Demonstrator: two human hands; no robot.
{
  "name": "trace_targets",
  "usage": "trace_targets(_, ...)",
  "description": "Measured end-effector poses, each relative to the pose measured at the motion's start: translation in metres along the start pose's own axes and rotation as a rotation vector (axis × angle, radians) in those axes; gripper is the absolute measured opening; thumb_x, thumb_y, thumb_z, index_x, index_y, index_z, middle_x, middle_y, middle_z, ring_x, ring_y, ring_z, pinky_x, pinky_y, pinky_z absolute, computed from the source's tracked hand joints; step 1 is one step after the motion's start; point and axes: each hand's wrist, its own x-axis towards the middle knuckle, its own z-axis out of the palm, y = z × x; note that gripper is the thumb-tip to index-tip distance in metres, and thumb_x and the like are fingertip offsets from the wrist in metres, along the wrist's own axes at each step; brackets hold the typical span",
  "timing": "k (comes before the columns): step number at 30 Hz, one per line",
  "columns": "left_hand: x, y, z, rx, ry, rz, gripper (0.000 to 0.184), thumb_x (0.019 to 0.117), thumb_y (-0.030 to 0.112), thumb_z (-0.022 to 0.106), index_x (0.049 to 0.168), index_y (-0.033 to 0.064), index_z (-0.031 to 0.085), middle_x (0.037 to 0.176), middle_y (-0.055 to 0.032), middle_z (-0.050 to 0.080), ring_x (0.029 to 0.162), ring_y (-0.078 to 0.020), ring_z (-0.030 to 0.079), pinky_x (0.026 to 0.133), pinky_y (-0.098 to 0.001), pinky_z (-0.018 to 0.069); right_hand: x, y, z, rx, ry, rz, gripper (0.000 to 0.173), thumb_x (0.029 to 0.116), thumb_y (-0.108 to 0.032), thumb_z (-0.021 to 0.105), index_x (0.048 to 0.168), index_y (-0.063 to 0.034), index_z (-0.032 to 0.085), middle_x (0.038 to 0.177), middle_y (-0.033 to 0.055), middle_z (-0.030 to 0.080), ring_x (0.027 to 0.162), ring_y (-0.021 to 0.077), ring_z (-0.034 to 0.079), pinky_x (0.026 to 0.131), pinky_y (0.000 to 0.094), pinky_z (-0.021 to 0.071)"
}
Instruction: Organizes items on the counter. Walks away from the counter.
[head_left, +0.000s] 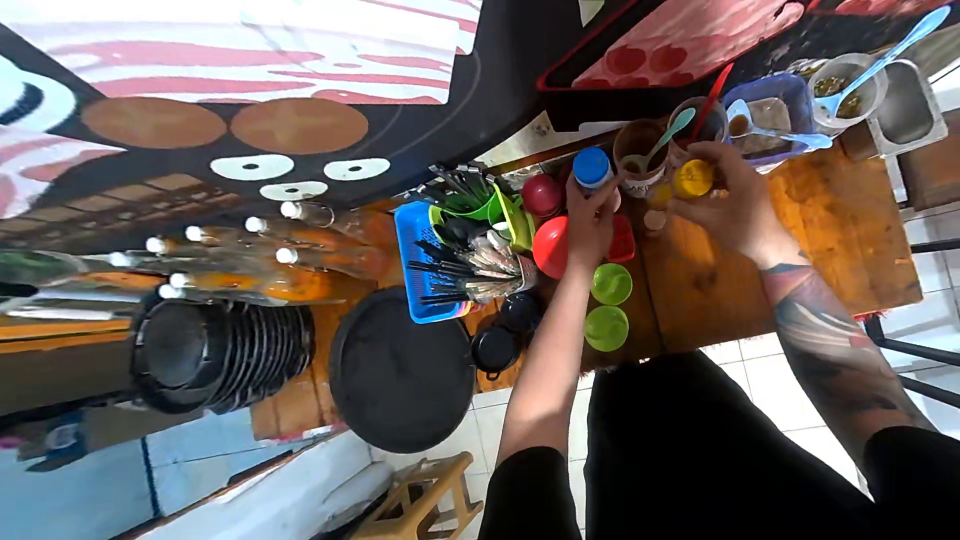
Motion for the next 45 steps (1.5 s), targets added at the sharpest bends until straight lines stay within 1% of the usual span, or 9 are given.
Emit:
trace_targets(6, 0.011, -0.024, 0.013, 0.050, 0.100, 0.068, 0.023, 0.1013, 0.016, 0.063, 0.120, 0.0228, 0.076, 0.145, -0.0217, 0.049, 0.131, -0.0262, 0.053, 0.107, -0.0395, 0.0511, -0.031, 0.016, -0.021, 0.004, 0.071, 0.152, 0.067, 0.0846, -0.033, 0.084, 0.140, -0.0093, 0.056, 0.130, 0.0085, 0.065, 0.116, 0.0154, 0.066, 0.099, 0.0361, 0.0573)
trace_targets(10, 0.008, -0.024, 0.017, -0.060, 0.181, 0.078, 0.009, 0.0954, 0.013, 0.072, 0.103, 0.0105, 0.076, 0.133, -0.0181, 0.057, 0.119, -0.0224, 0.061, 0.098, -0.0359, 0.0576, -0.043, 0.024, -0.021, 0.032, 0.108, 0.110, 0.065, 0.0842, -0.029, 0.085, 0.138, -0.0065, 0.057, 0.129, 0.0100, 0.066, 0.117, 0.0156, 0.066, 0.101, 0.0354, 0.0571)
trace_targets(13, -0.003, -0.006, 0.003, -0.183, 0.258, 0.104, 0.008, 0.0904, 0.008, 0.078, 0.094, 0.0032, 0.073, 0.117, -0.0162, 0.065, 0.103, -0.0225, 0.067, 0.085, -0.0367, 0.0626, -0.031, 0.018, -0.012, -0.017, 0.031, 0.072, 0.058, 0.0850, -0.030, 0.084, 0.135, -0.0087, 0.062, 0.138, 0.0112, 0.060, 0.125, 0.0182, 0.060, 0.103, 0.0368, 0.0559)
trace_targets(17, -0.032, 0.017, -0.025, -0.114, 0.445, 0.076, 0.012, 0.0836, 0.006, 0.084, 0.086, 0.0032, 0.073, 0.100, -0.0097, 0.072, 0.090, -0.0168, 0.071, 0.075, -0.0315, 0.0630, 0.013, 0.009, 0.027, -0.155, -0.140, -0.075, 0.051, 0.0873, -0.030, 0.081, 0.132, -0.0120, 0.064, 0.135, 0.0136, 0.060, 0.120, 0.0230, 0.063, 0.098, 0.0397, 0.0576)
trace_targets(19, -0.053, 0.028, -0.040, -0.162, 0.493, 0.039, 0.014, 0.0807, 0.004, 0.086, 0.086, 0.0040, 0.073, 0.098, -0.0080, 0.072, 0.091, -0.0170, 0.071, 0.077, -0.0328, 0.0631, 0.038, 0.007, 0.053, -0.245, -0.247, -0.132, 0.050, 0.0892, -0.025, 0.078, 0.135, -0.0118, 0.062, 0.135, 0.0131, 0.061, 0.126, 0.0259, 0.059, 0.106, 0.0420, 0.0520)
trace_targets(22, -0.095, 0.042, -0.058, -0.185, 0.508, -0.064, 0.034, 0.0769, 0.004, 0.088, 0.090, 0.0142, 0.059, 0.092, 0.0009, 0.066, 0.082, -0.0093, 0.066, 0.070, -0.0259, 0.0603, 0.067, 0.010, 0.090, -0.362, -0.397, -0.131, 0.048, 0.0927, -0.021, 0.073, 0.138, -0.0120, 0.059, 0.140, 0.0139, 0.059, 0.134, 0.0324, 0.053, 0.113, 0.0482, 0.0448)
trace_targets(29, -0.164, 0.056, -0.083, -0.300, 0.587, -0.159, 0.063, 0.0675, 0.001, 0.094, 0.110, 0.0179, 0.050, 0.109, 0.0004, 0.067, 0.107, -0.0167, 0.068, 0.093, -0.0395, 0.0609, 0.083, 0.010, 0.124, -0.437, -0.463, -0.008, 0.052, 0.0919, -0.030, 0.072, 0.139, -0.0127, 0.059, 0.141, 0.0159, 0.059, 0.126, 0.0357, 0.059, 0.103, 0.0565, 0.0507)
trace_targets(39, -0.199, 0.054, -0.099, -0.347, 0.637, -0.199, 0.081, 0.0641, -0.002, 0.095, 0.121, 0.0204, 0.042, 0.109, 0.0009, 0.061, 0.108, -0.0182, 0.065, 0.095, -0.0421, 0.0603, 0.082, 0.027, 0.140, -0.630, -0.545, 0.051, 0.053, 0.0934, -0.029, 0.069, 0.141, -0.0097, 0.056, 0.135, 0.0236, 0.060, 0.127, 0.0470, 0.056, 0.101, 0.0674, 0.0473)
trace_targets(45, -0.192, 0.054, -0.097, -0.366, 0.588, -0.192, 0.082, 0.0648, -0.004, 0.093, 0.124, 0.0199, 0.041, 0.112, -0.0002, 0.061, 0.112, -0.0186, 0.064, 0.099, -0.0420, 0.0581, 0.074, 0.026, 0.163, -0.665, -0.552, 0.272, 0.061, 0.0930, -0.031, 0.070, 0.145, -0.0089, 0.046, 0.120, 0.0271, 0.065, 0.107, 0.0483, 0.066, 0.085, 0.0675, 0.0542)
